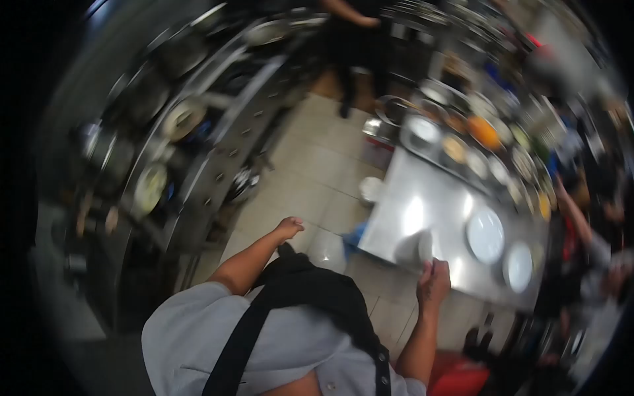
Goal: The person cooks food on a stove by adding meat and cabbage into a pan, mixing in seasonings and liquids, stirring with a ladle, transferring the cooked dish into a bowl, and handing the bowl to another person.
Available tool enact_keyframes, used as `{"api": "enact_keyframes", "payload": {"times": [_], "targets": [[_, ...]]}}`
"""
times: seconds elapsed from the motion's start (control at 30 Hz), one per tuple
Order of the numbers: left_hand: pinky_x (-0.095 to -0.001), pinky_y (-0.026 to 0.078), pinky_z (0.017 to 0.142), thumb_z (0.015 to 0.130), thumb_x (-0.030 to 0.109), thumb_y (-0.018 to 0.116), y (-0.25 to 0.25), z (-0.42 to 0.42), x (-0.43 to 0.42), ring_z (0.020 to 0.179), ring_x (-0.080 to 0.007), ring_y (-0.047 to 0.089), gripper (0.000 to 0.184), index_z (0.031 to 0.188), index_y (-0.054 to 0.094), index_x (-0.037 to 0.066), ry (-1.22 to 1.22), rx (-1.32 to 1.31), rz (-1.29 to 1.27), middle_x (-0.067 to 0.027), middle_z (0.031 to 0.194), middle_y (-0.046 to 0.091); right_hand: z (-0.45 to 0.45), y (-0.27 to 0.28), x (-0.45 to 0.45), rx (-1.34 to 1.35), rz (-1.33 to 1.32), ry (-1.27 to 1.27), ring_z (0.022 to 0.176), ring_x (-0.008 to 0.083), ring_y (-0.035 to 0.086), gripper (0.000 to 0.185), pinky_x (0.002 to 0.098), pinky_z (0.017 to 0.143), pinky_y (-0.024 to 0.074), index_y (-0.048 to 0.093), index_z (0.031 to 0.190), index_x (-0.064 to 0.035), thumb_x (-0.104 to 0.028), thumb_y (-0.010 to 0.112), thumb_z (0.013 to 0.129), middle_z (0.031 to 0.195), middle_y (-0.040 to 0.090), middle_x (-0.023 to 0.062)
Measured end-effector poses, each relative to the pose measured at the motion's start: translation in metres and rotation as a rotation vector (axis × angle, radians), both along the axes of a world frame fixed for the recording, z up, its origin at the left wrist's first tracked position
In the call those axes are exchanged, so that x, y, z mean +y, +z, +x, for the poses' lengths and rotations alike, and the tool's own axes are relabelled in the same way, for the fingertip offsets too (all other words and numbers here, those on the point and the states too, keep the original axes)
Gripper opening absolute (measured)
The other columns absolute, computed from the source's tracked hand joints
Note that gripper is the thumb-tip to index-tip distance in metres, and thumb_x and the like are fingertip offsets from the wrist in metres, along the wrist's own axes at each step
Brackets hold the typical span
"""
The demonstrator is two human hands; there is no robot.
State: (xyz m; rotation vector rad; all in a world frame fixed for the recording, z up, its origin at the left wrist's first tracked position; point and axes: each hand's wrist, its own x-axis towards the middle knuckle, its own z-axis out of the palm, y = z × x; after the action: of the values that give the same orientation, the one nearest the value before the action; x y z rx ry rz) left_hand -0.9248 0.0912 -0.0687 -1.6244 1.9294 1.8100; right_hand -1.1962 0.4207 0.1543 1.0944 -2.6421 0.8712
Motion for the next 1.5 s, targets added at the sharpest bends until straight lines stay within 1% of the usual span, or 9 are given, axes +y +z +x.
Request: {"api": "enact_keyframes", "payload": {"times": [0.33,0.5,0.53,0.63,0.77,0.9,1.0,1.17,1.5], "targets": [[-0.0323,0.048,0.071,0.087,0.023,0.055,0.038,0.183,-0.119,0.089,-0.0148,0.058,0.032,0.114,0.054,0.007,0.763,0.328,0.228,-0.0052,0.100,0.061,-0.059,-0.091,-0.111,0.284,0.324,0.035,0.075,0.0344,0.053,0.008,0.0446,0.066,0.0424,0.057,0.080,-0.0016,-0.005,0.051,0.083,0.078,0.053,0.0146],[-0.0309,0.047,0.072,0.087,0.026,0.056,0.058,0.169,-0.197,0.091,-0.0152,0.058,0.034,0.114,0.054,0.005,0.966,0.384,0.024,-0.0075,0.104,0.061,-0.057,-0.067,-0.199,0.205,0.523,-0.239,0.096,0.0409,0.056,0.030,0.0435,0.085,0.0461,0.058,0.107,0.0024,-0.014,0.057,0.082,0.099,0.059,0.0246],[-0.0310,0.047,0.072,0.087,0.027,0.057,0.056,0.161,-0.213,0.093,-0.0159,0.057,0.035,0.114,0.054,0.004,1.019,0.391,-0.067,-0.0084,0.106,0.061,-0.059,-0.081,-0.228,0.308,0.275,-0.031,0.101,0.0414,0.055,0.043,0.0421,0.091,0.0436,0.054,0.115,0.0059,-0.020,0.063,0.082,0.109,0.057,0.0275],[-0.0301,0.044,0.086,0.089,0.023,0.055,0.071,0.143,-0.258,0.094,-0.0204,0.059,0.029,0.102,0.058,-0.003,1.394,0.536,-0.339,-0.0091,0.102,0.063,0.061,-0.031,-0.412,-0.428,-0.018,0.499,0.105,0.0296,0.057,0.045,0.0357,0.093,0.0428,0.052,0.118,0.0084,-0.018,0.064,0.084,0.111,0.060,0.0215],[-0.0346,0.047,0.079,0.089,0.028,0.056,0.058,0.164,-0.321,0.090,-0.0205,0.059,0.032,0.105,0.056,0.000,1.535,0.546,-0.319,-0.0079,0.100,0.062,0.227,-0.027,-0.565,-0.504,0.110,0.979,0.111,0.0320,0.052,0.063,0.0379,0.094,0.0419,0.039,0.132,-0.0039,-0.018,0.071,0.079,0.120,0.051,0.0191],[-0.0426,0.051,0.068,0.086,0.035,0.057,0.080,0.196,-0.368,0.071,-0.0230,0.060,0.029,0.097,0.057,0.008,1.432,0.879,0.136,-0.0105,0.086,0.061,0.318,-0.043,-0.676,-0.904,0.445,1.127,0.108,0.0350,0.053,0.061,0.0394,0.093,0.0411,0.038,0.128,0.0009,-0.007,0.068,0.075,0.111,0.054,0.0246],[-0.0448,0.051,0.063,0.084,0.033,0.060,0.068,0.210,-0.396,0.068,-0.0270,0.060,0.027,0.096,0.057,0.009,1.305,1.079,0.464,-0.0106,0.082,0.061,0.318,-0.116,-0.721,-0.631,0.264,1.383,0.098,0.0419,0.058,0.047,0.0427,0.088,0.0441,0.043,0.123,0.0024,-0.001,0.047,0.077,0.104,0.059,0.0251],[-0.0294,0.038,0.036,0.081,0.016,0.067,0.063,0.199,-0.411,0.039,-0.0121,0.043,0.020,0.090,0.052,0.008,1.223,0.884,0.175,-0.0004,0.057,0.048,0.245,-0.064,-0.770,-0.375,0.437,1.258,0.092,0.0446,0.058,0.039,0.0486,0.082,0.0463,0.047,0.120,-0.0004,-0.021,0.050,0.087,0.096,0.061,0.0267],[-0.0290,0.037,0.036,0.078,0.002,0.062,0.113,0.179,-0.368,0.037,-0.0130,0.046,0.015,0.085,0.049,0.002,1.108,0.399,-0.146,-0.0035,0.055,0.049,0.166,-0.049,-0.755,-0.016,0.595,1.328,0.079,0.0431,0.060,0.037,0.0493,0.068,0.0485,0.045,0.124,-0.0058,-0.024,0.050,0.091,0.091,0.061,0.0251]]}}
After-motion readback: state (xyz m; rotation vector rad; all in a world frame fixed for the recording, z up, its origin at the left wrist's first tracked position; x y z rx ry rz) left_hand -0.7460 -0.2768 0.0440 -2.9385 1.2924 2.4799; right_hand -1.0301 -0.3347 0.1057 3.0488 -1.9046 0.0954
